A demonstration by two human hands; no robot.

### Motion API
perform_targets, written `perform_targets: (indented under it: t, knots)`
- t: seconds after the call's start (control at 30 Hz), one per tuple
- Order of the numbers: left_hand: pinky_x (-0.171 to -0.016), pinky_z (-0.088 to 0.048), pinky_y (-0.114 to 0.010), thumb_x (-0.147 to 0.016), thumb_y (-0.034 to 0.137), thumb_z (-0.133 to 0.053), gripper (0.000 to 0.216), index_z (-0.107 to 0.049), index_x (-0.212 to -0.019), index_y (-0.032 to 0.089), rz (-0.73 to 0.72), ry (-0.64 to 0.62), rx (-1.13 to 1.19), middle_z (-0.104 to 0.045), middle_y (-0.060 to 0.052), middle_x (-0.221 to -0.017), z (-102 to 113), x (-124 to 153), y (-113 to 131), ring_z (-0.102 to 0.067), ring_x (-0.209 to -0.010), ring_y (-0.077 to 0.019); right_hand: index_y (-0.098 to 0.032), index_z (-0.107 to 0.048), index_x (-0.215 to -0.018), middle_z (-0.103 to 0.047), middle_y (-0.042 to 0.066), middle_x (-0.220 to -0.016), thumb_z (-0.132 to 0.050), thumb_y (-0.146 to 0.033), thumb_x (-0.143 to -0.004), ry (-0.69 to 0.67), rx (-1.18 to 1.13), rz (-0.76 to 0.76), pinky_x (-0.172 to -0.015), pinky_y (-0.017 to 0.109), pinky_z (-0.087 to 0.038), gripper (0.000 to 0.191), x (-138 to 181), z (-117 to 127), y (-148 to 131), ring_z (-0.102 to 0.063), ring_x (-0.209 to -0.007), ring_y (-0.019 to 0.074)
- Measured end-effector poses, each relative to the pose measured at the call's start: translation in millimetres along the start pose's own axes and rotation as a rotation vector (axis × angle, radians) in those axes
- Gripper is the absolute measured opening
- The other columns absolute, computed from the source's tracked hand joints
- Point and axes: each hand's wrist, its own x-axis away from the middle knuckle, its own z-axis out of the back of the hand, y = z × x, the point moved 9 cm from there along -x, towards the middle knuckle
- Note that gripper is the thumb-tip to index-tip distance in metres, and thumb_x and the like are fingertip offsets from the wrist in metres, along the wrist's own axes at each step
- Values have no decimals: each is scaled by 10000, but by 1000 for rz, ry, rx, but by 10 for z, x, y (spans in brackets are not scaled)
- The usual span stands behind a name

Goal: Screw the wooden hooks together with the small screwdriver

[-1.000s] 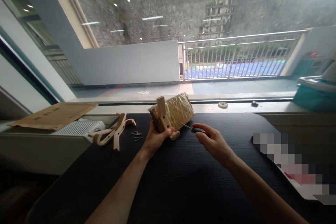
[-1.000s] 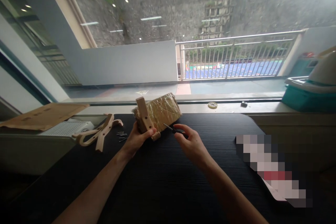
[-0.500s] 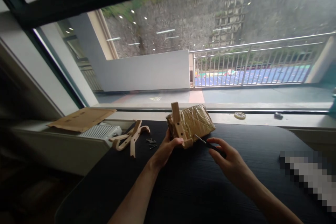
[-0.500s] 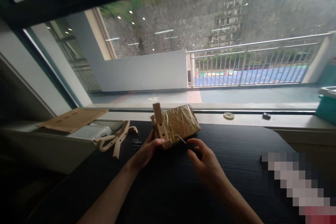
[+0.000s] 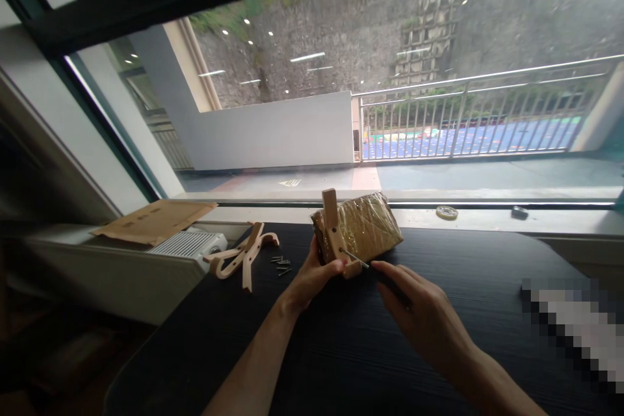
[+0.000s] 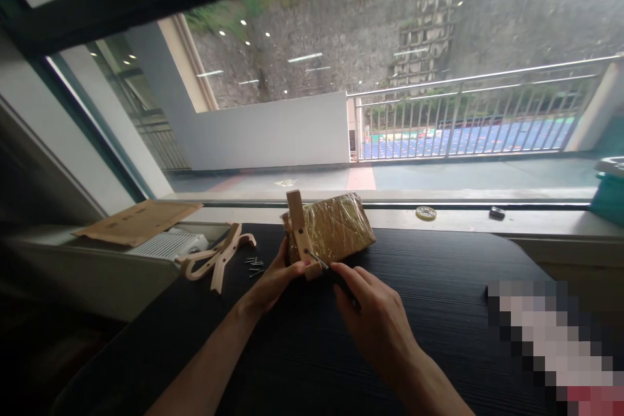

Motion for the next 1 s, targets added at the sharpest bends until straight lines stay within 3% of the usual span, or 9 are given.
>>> perform_targets:
  t: [0.17, 0.33, 0.7, 0.87, 1.0]
  knots:
    - [-796, -488, -283, -583, 209, -769, 627, -470, -1135, 212, -14, 39, -72, -637, 6, -910, -17, 1, -11, -612, -863, -161, -204, -588, -1162, -663, 24, -888, -483, -226, -888, 31, 88, 62, -678, 258, -452, 295, 0, 41, -55, -624, -753, 135]
    - [-769, -479, -266, -600, 219, -751, 498, -516, -1037, 173, 31, 53, -88, -623, 5, -869, -7, 10, -34, -598, -803, -141, -185, -629, -1099, -651, 28, -788, -474, -220, -885, 61, 184, 119, -636, 256, -429, 266, 6, 79, -168, -608, -684, 134]
    - [-740, -481, -271, -586, 187, -762, 481, -516, -999, 180, 7, 40, -112, -618, 13, -824, -35, 12, -30, -595, -763, -135, -177, -619, -1141, -626, 22, -753, -457, -222, -906, 48, 225, 165, -626, 245, -414, 289, 6, 48, -201, -593, -673, 125]
    - [-707, -499, -276, -559, 194, -787, 562, -453, -1012, 191, -41, 34, -137, -615, 22, -827, -56, -14, -89, -608, -751, -140, -181, -626, -1145, -576, 1, -671, -479, -146, -878, 52, 438, 248, -553, 273, -357, 307, 39, 18, -376, -556, -598, 134]
    - [-706, -513, -291, -546, 168, -793, 644, -406, -1060, 202, -112, 40, -224, -622, 13, -867, -80, -28, -118, -622, -752, -150, -160, -604, -1168, -567, 1, -660, -518, -41, -791, -75, 637, 270, -506, 292, -328, 404, 123, -140, -415, -541, -561, 146]
